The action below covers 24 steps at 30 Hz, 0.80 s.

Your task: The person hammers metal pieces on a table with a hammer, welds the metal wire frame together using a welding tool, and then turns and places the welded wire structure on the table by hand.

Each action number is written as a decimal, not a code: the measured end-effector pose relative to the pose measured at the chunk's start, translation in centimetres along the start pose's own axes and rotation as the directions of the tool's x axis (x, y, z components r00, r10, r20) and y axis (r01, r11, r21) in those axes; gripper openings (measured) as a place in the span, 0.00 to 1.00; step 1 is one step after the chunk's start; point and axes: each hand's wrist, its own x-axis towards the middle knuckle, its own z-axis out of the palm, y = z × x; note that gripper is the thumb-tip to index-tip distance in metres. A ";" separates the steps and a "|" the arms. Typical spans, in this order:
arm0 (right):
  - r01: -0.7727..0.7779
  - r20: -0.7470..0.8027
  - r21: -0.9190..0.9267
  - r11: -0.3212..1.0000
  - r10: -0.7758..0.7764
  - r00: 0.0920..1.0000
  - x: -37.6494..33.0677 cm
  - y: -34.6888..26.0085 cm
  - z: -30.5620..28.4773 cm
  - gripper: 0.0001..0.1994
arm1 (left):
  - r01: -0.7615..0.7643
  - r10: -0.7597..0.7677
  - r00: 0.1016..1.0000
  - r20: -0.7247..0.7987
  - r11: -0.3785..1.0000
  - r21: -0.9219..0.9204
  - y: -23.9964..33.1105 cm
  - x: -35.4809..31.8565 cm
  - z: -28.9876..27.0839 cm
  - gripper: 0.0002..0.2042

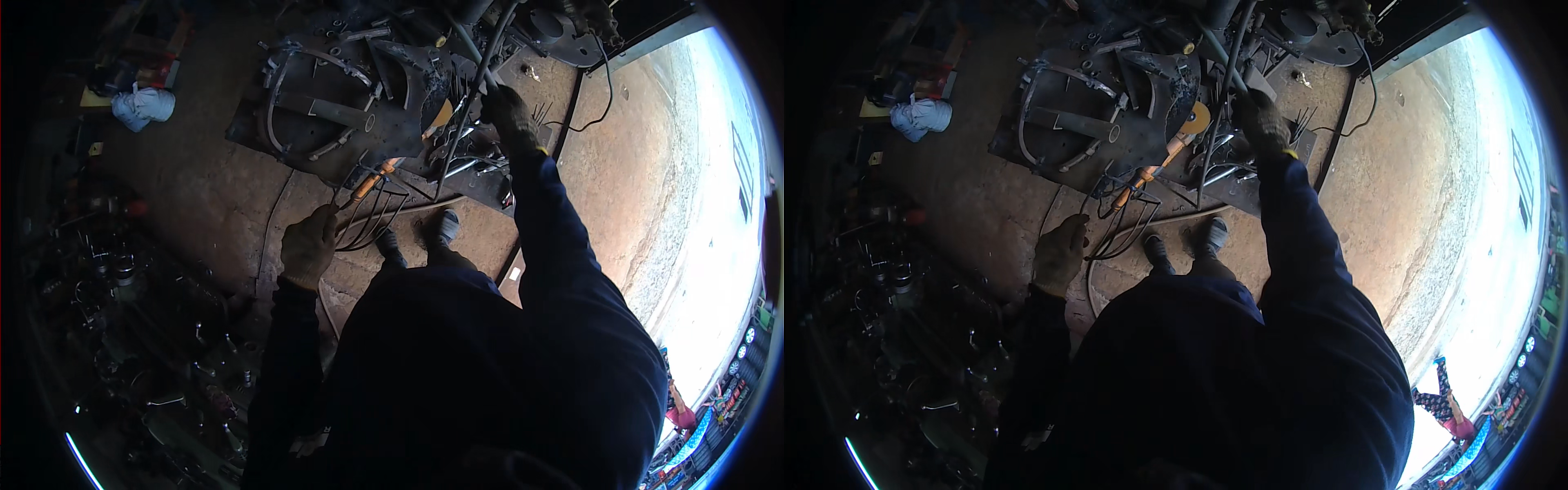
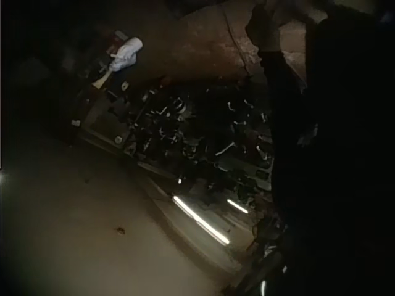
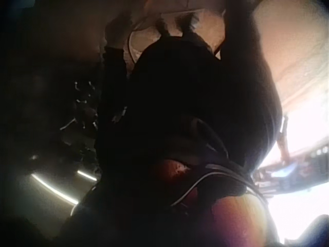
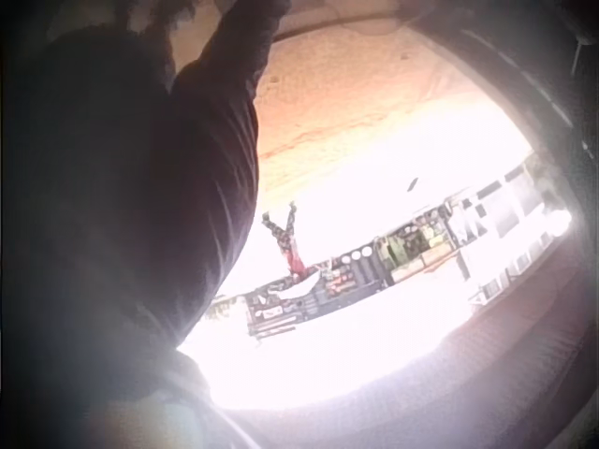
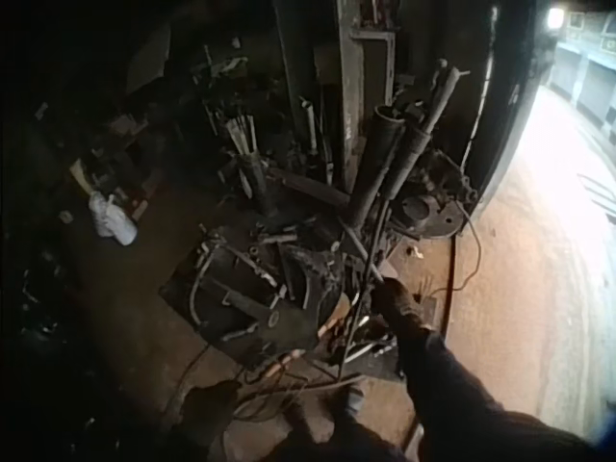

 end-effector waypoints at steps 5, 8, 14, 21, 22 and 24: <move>0.110 -0.296 0.234 0.966 -0.037 0.954 -18.7 3.0 0.8 0.21 | -0.012 0.012 1.000 0.026 1.000 -0.001 0.3 0.4 -0.8 0.11; -0.058 -0.228 0.187 0.981 0.101 0.968 -22.4 0.2 1.1 0.21 | -0.031 0.030 0.999 -0.015 0.999 -0.029 0.2 0.2 -1.1 0.11; 0.347 0.010 -0.607 0.715 -0.430 0.903 -8.8 -13.4 4.9 0.22 | -0.069 0.065 0.997 -0.051 0.995 -0.078 -0.4 0.3 -0.1 0.10; 0.469 0.039 -0.724 0.506 -0.649 0.760 4.4 -18.8 10.3 0.26 | -0.039 0.038 0.999 -0.025 0.999 -0.011 0.1 0.1 0.4 0.09; 0.474 0.048 -0.722 0.504 -0.647 0.761 4.3 -18.8 10.3 0.26 | -0.025 0.026 0.999 -0.031 1.000 0.009 0.4 -0.1 0.2 0.09; 0.549 -0.034 -0.655 0.520 -0.745 0.666 2.2 -21.1 9.3 0.27 | -0.003 0.004 0.999 -0.050 1.000 0.021 0.5 -0.2 0.2 0.09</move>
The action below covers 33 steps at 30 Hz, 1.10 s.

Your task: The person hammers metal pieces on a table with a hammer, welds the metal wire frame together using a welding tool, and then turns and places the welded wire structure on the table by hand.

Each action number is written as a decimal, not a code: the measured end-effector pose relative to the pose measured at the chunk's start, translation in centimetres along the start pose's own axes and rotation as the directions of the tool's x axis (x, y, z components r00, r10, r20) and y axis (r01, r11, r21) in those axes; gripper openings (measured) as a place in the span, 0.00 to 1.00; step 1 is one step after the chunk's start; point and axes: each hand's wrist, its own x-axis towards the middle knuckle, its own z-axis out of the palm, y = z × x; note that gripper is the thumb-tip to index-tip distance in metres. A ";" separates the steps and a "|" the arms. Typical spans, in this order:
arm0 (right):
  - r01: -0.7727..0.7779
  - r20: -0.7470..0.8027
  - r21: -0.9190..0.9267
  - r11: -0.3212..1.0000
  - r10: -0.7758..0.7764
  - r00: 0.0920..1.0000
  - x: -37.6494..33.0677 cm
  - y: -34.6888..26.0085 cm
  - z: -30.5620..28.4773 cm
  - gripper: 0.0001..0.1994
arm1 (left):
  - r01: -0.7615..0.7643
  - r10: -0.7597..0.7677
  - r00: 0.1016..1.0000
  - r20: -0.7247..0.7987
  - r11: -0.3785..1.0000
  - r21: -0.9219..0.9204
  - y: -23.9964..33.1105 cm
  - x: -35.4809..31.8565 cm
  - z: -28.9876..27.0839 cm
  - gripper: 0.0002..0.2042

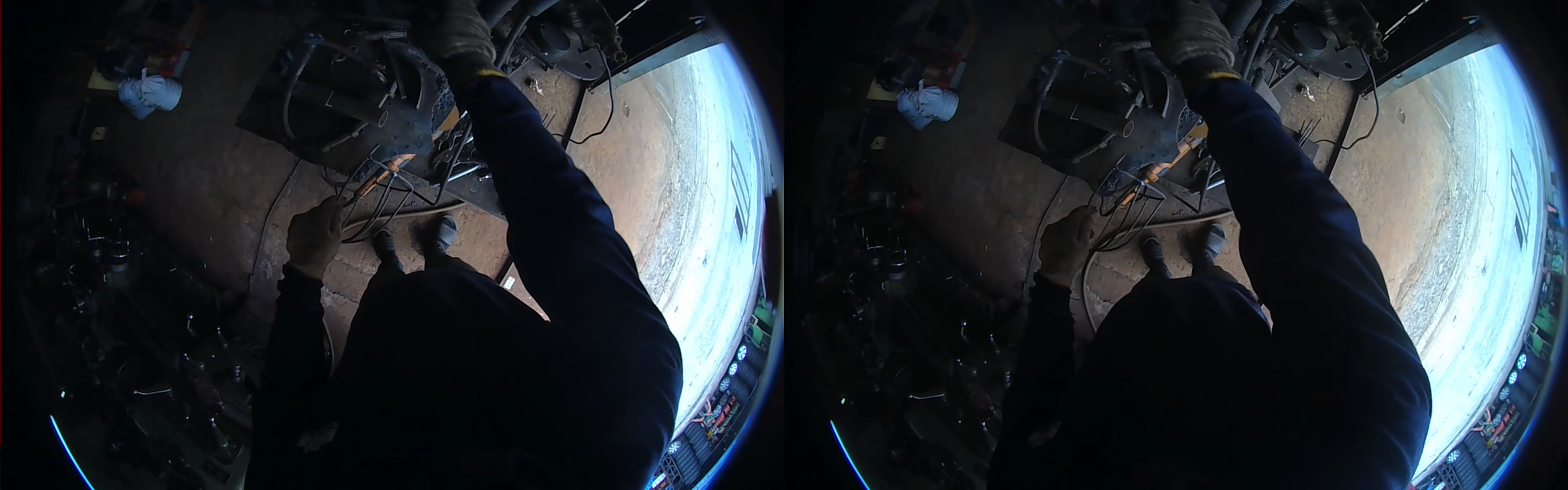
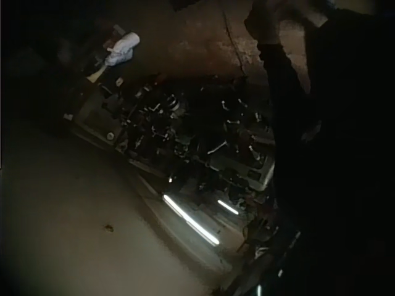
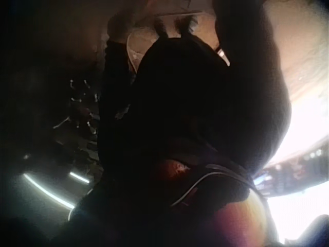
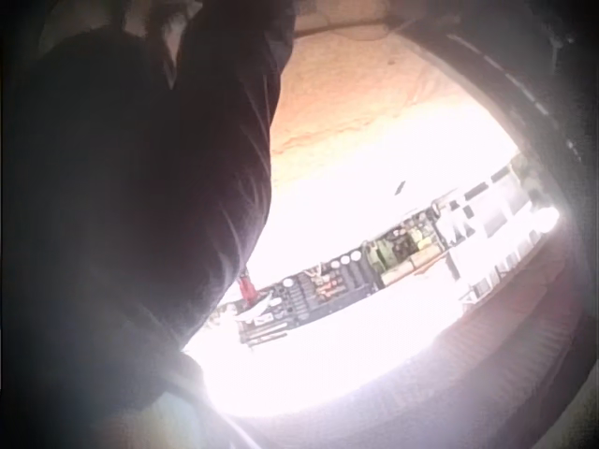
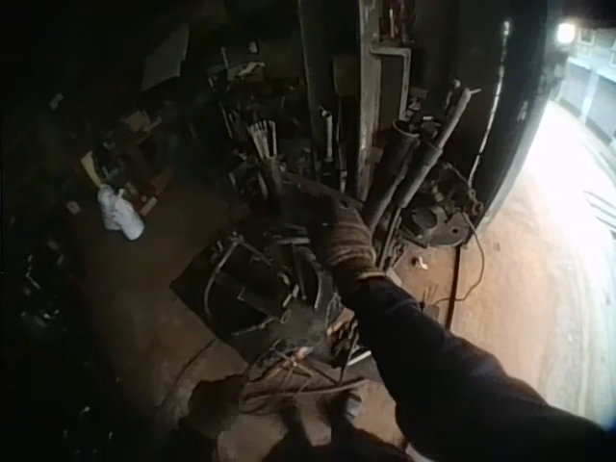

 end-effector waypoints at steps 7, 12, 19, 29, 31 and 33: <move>0.121 -0.811 0.369 0.922 0.255 0.526 1.9 3.3 -8.0 0.26 | -0.037 0.034 0.998 -0.045 0.996 -0.075 -0.7 0.2 0.5 0.10; -0.135 -0.299 0.601 0.787 0.379 0.876 4.8 5.8 -10.1 0.23 | -0.051 0.049 0.997 -0.055 0.998 -0.029 -0.8 0.2 0.4 0.09; -0.115 -0.226 0.624 0.773 0.319 0.920 5.3 2.6 -14.6 0.23 | -0.081 0.080 0.997 -0.008 0.995 -0.059 -1.5 0.5 0.8 0.11; -0.044 -0.284 0.648 0.760 0.295 0.912 -8.5 -2.6 -21.4 0.28 | -0.298 0.288 0.944 -0.163 0.953 -0.045 -3.1 1.3 0.3 0.10; -0.103 -0.231 0.689 0.717 0.352 0.907 -14.1 -3.6 -21.0 0.29 | -0.287 0.280 0.953 -0.120 0.957 -0.046 -3.4 1.0 0.0 0.09; -0.203 -0.167 0.700 0.685 0.433 0.886 -20.6 -5.4 -20.9 0.30 | -0.316 0.312 0.948 -0.069 0.946 -0.067 -3.4 1.5 -0.2 0.09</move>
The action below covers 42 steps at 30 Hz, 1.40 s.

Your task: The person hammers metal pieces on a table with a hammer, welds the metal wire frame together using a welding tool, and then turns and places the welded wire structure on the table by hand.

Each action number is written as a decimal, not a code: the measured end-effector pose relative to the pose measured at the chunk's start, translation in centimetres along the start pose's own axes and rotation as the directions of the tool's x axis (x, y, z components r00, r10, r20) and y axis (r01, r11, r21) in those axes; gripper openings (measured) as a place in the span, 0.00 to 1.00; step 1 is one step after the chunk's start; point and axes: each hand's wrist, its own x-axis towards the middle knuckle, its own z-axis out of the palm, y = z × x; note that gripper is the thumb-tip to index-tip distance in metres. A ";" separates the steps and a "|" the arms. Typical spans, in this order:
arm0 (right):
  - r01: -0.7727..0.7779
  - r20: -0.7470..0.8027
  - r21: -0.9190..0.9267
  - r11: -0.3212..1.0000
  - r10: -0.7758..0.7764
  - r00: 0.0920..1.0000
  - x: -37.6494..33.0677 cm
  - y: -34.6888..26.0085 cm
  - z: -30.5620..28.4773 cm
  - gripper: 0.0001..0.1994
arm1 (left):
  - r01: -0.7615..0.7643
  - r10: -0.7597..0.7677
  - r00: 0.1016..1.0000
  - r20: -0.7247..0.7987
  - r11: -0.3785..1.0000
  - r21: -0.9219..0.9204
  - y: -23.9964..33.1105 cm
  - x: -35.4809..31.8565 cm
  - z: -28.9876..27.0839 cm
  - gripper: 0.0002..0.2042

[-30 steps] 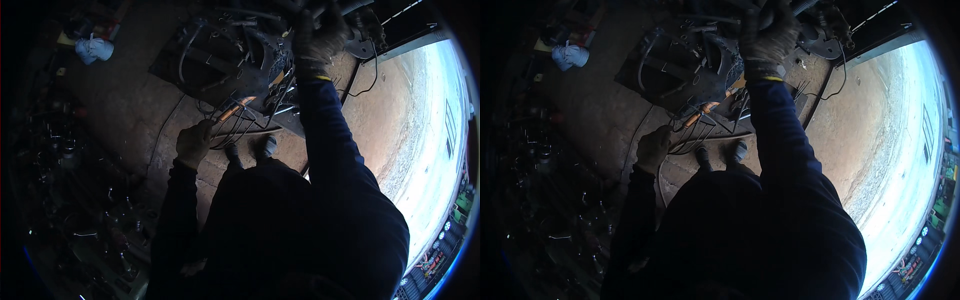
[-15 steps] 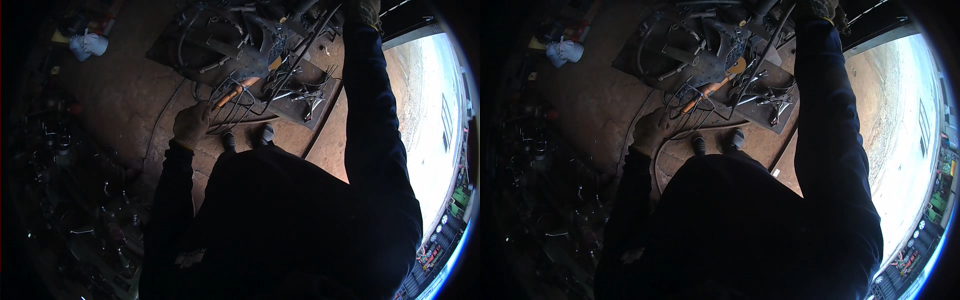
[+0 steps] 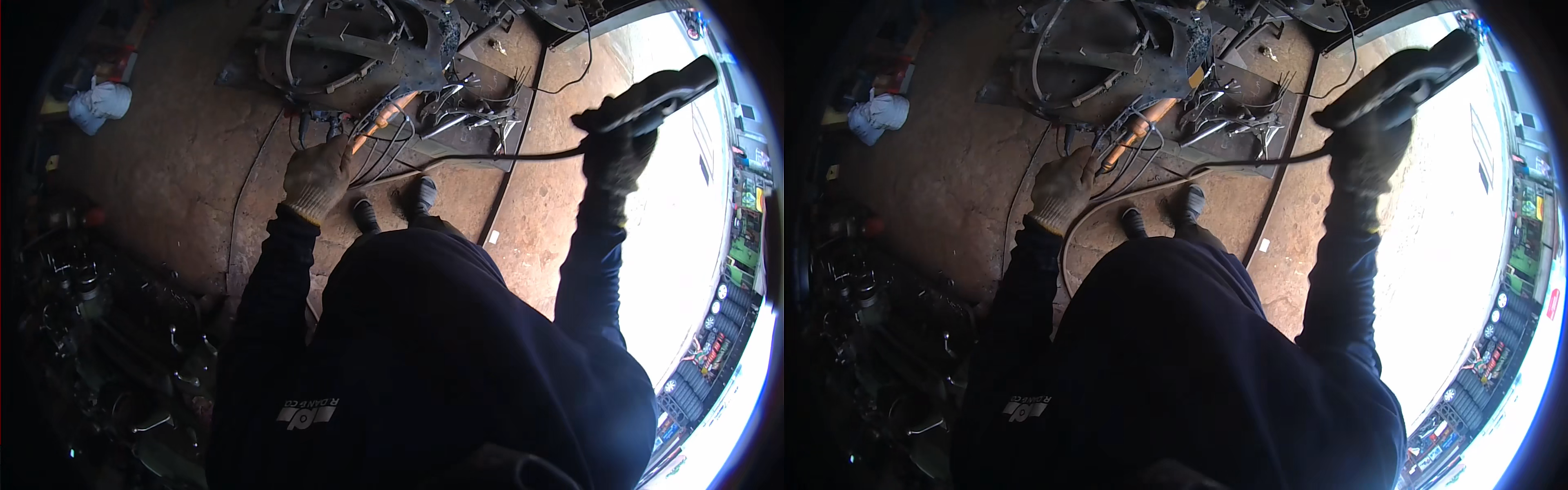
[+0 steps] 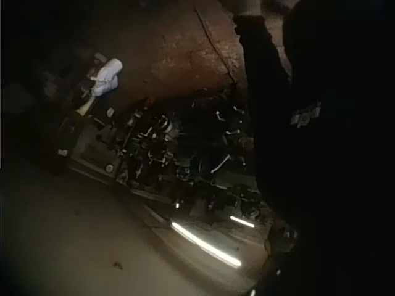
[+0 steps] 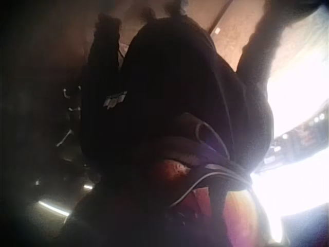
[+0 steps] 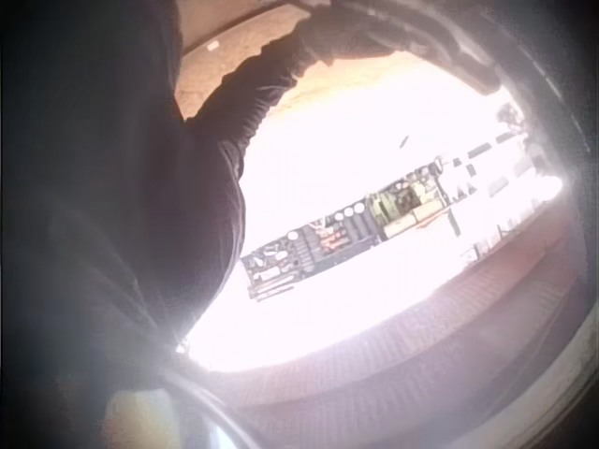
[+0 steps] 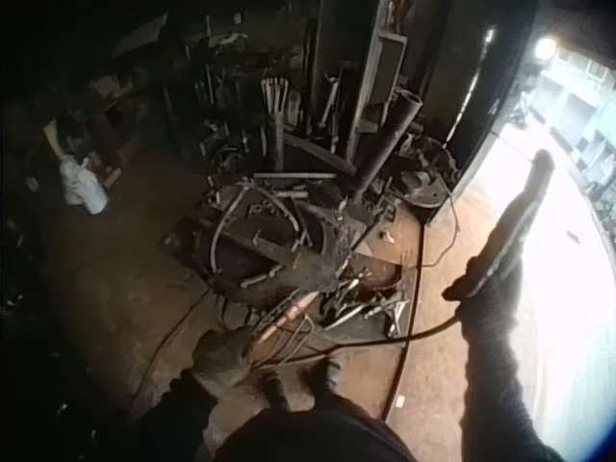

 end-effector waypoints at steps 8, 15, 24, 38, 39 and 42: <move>-0.538 -0.021 -0.124 0.834 0.540 0.842 -21.6 -0.3 -0.7 0.27 | -0.106 0.113 0.992 -0.053 0.987 0.121 -2.7 0.7 0.4 0.11; -0.672 0.001 0.503 0.544 0.777 0.629 -26.9 0.9 -0.1 0.20 | -0.201 0.214 0.968 -0.133 0.974 0.105 -3.6 0.9 1.0 0.09; -0.750 0.023 0.221 0.623 0.765 0.643 -28.2 0.8 0.3 0.21 | -0.160 0.165 0.981 -0.102 0.986 0.051 -2.5 0.4 0.0 0.13; -0.353 0.145 -0.701 0.620 0.608 0.780 -28.8 1.7 -0.9 0.22 | -0.054 0.048 0.995 0.087 0.995 0.078 -2.2 0.9 -0.7 0.17; -0.466 0.095 -0.631 0.620 0.658 0.747 -29.2 2.1 -1.2 0.22 | -0.055 0.048 0.995 0.089 0.995 0.077 -2.5 0.8 -0.3 0.17; -0.675 0.028 -0.356 0.646 0.730 0.683 -29.5 1.8 -0.9 0.22 | -0.101 0.100 0.995 0.009 0.992 0.076 -2.7 0.6 0.0 0.17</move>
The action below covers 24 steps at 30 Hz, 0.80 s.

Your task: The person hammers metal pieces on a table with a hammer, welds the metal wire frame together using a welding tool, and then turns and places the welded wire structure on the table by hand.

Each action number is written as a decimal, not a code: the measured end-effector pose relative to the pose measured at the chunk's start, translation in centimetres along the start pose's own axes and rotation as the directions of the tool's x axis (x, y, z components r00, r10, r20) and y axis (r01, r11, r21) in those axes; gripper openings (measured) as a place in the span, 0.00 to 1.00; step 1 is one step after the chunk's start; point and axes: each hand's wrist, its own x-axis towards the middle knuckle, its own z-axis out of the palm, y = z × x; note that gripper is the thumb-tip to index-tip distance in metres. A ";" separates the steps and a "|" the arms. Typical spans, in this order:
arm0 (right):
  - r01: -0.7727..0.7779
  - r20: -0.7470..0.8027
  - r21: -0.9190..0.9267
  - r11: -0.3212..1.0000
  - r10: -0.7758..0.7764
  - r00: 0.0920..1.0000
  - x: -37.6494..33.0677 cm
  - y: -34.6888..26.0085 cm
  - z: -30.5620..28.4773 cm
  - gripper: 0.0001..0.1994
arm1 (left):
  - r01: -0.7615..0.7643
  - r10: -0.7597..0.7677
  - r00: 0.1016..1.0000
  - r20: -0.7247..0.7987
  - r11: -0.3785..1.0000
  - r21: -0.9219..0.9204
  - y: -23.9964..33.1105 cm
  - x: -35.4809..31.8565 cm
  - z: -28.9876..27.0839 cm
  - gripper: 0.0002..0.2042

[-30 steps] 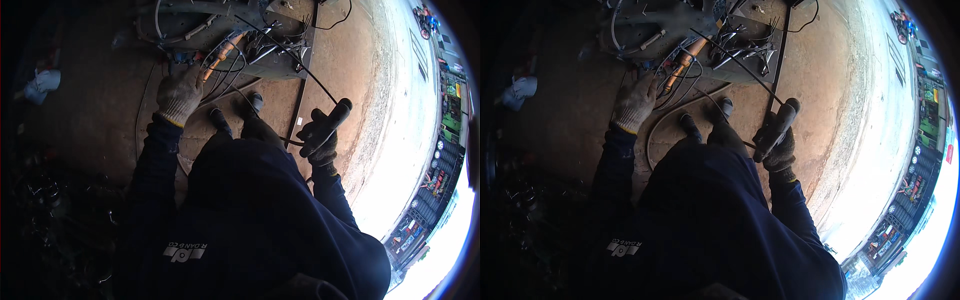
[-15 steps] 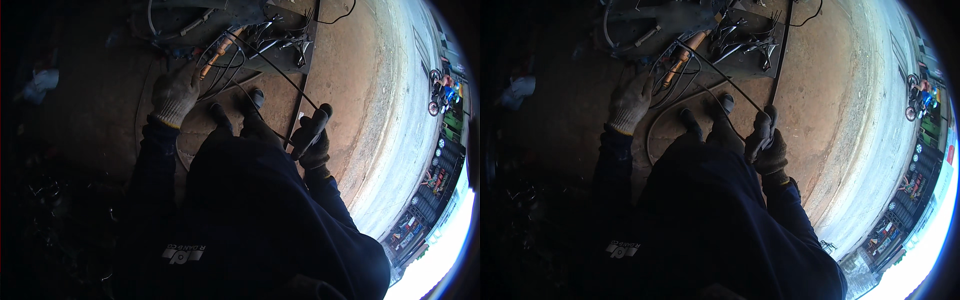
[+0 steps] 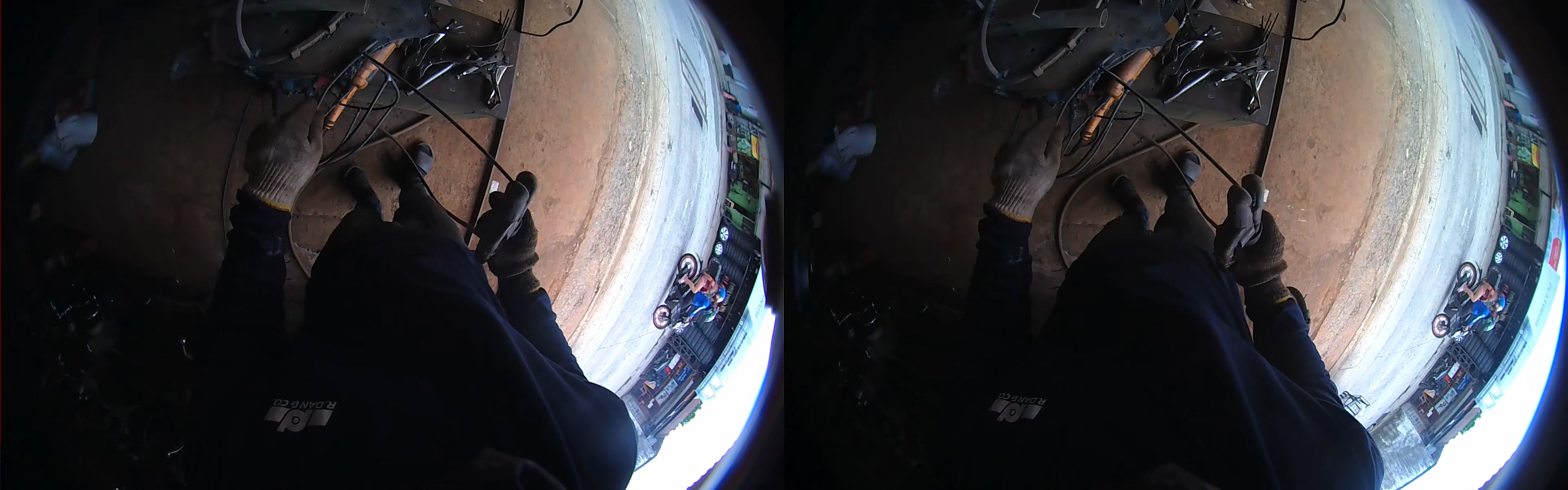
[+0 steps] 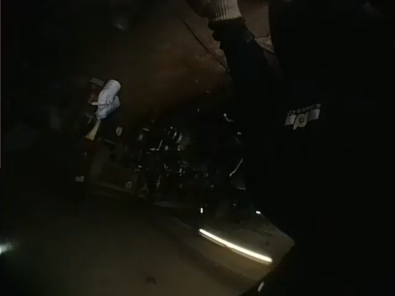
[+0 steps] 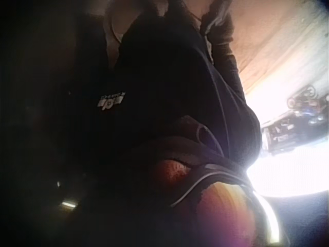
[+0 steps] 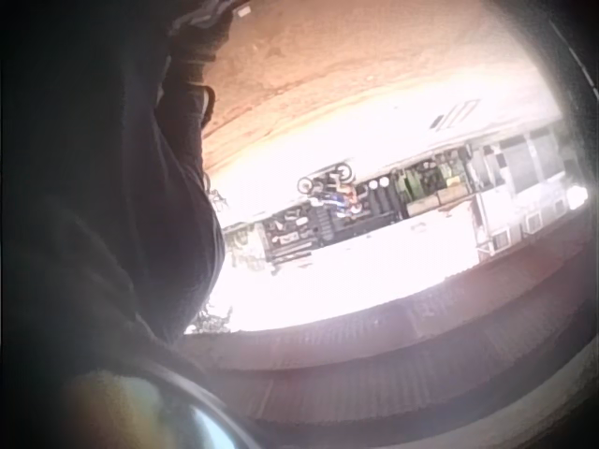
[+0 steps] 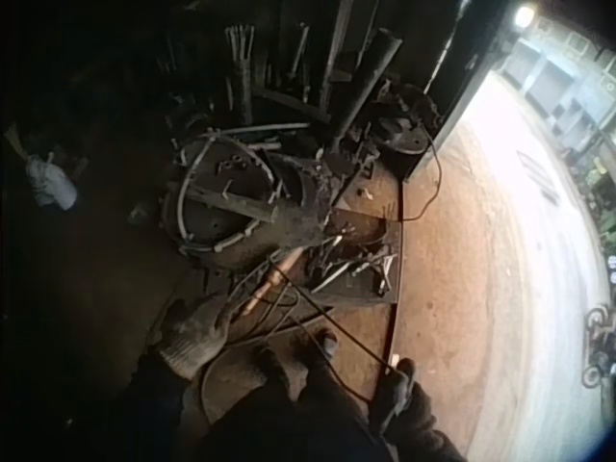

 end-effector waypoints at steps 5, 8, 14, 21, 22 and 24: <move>0.062 0.006 -0.255 0.965 -0.063 0.998 -0.1 -0.3 -0.2 0.21 | 0.021 -0.021 0.999 0.034 1.000 -0.005 0.3 0.0 -0.4 0.17; 0.029 -0.010 -0.115 0.993 -0.031 0.999 -0.1 0.0 -0.3 0.21 | -0.032 0.032 0.994 -0.103 0.999 0.001 0.0 0.0 0.1 0.12; -0.005 0.003 -0.190 0.982 0.006 1.000 -0.4 0.6 -0.6 0.21 | 0.088 -0.083 0.988 0.133 0.996 -0.029 0.4 0.4 -0.8 0.15; 0.049 -0.084 -0.162 0.986 -0.064 0.994 -0.3 -1.3 0.2 0.22 | 0.055 -0.052 0.994 0.101 0.998 -0.019 0.2 0.3 -0.5 0.14; 0.044 -0.039 -0.219 0.975 -0.054 0.998 -0.3 -1.4 0.0 0.22 | 0.070 -0.067 0.990 0.128 0.997 -0.019 0.1 0.3 -0.6 0.15; 0.031 -0.048 -0.207 0.978 -0.042 0.998 -0.4 -1.1 -0.1 0.22 | 0.087 -0.083 0.985 0.154 0.996 -0.018 0.1 0.2 -0.5 0.15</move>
